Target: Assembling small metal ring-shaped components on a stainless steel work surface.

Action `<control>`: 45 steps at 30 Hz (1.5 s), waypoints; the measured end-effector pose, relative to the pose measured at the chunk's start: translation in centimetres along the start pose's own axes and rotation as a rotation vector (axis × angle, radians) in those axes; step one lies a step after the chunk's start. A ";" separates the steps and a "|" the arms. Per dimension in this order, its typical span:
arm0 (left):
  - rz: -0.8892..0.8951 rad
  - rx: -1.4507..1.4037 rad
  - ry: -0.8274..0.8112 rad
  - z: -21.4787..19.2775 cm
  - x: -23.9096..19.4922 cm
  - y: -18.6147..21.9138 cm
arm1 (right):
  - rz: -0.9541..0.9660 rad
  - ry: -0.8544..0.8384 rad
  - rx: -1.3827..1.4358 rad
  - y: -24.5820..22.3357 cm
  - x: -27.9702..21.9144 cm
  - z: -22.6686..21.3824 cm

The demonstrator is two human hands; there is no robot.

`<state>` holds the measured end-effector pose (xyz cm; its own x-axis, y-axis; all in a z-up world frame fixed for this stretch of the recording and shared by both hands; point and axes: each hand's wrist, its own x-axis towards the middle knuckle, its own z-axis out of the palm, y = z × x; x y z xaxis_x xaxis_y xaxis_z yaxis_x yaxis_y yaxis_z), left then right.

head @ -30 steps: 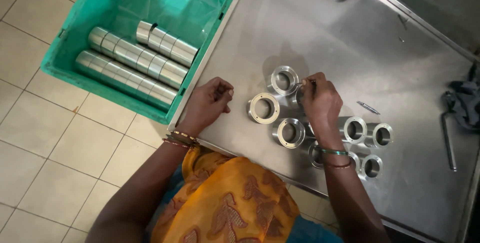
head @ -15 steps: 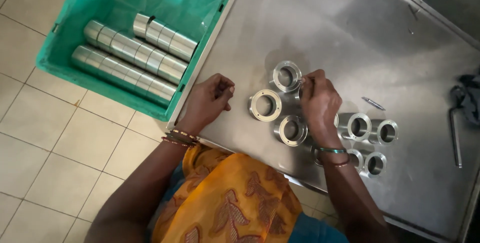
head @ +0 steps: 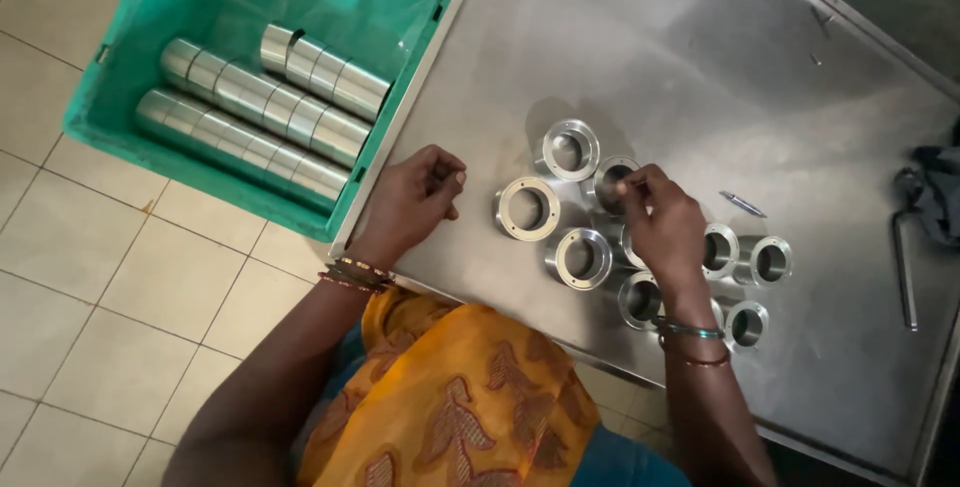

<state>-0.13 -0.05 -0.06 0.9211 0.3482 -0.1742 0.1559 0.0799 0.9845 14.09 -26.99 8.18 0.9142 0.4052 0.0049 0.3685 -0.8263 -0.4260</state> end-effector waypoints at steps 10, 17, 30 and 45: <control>-0.036 0.048 -0.007 -0.3 -0.3 1.1 | -0.148 0.116 -0.069 -0.1 -1.1 1.2; -0.037 0.037 -0.007 -0.2 -0.1 1.0 | -0.228 0.226 -0.158 -0.1 -2.2 2.8; -0.058 0.050 -0.005 -0.1 -0.2 1.1 | -0.055 0.156 0.090 1.8 3.3 0.4; -0.023 0.022 0.002 0.1 -0.1 0.1 | -0.096 0.155 0.066 2.9 3.0 0.2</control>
<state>-0.18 -0.22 0.07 0.9164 0.3485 -0.1970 0.1850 0.0678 0.9804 17.88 -28.08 6.75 0.8923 0.4115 0.1856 0.4481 -0.7573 -0.4751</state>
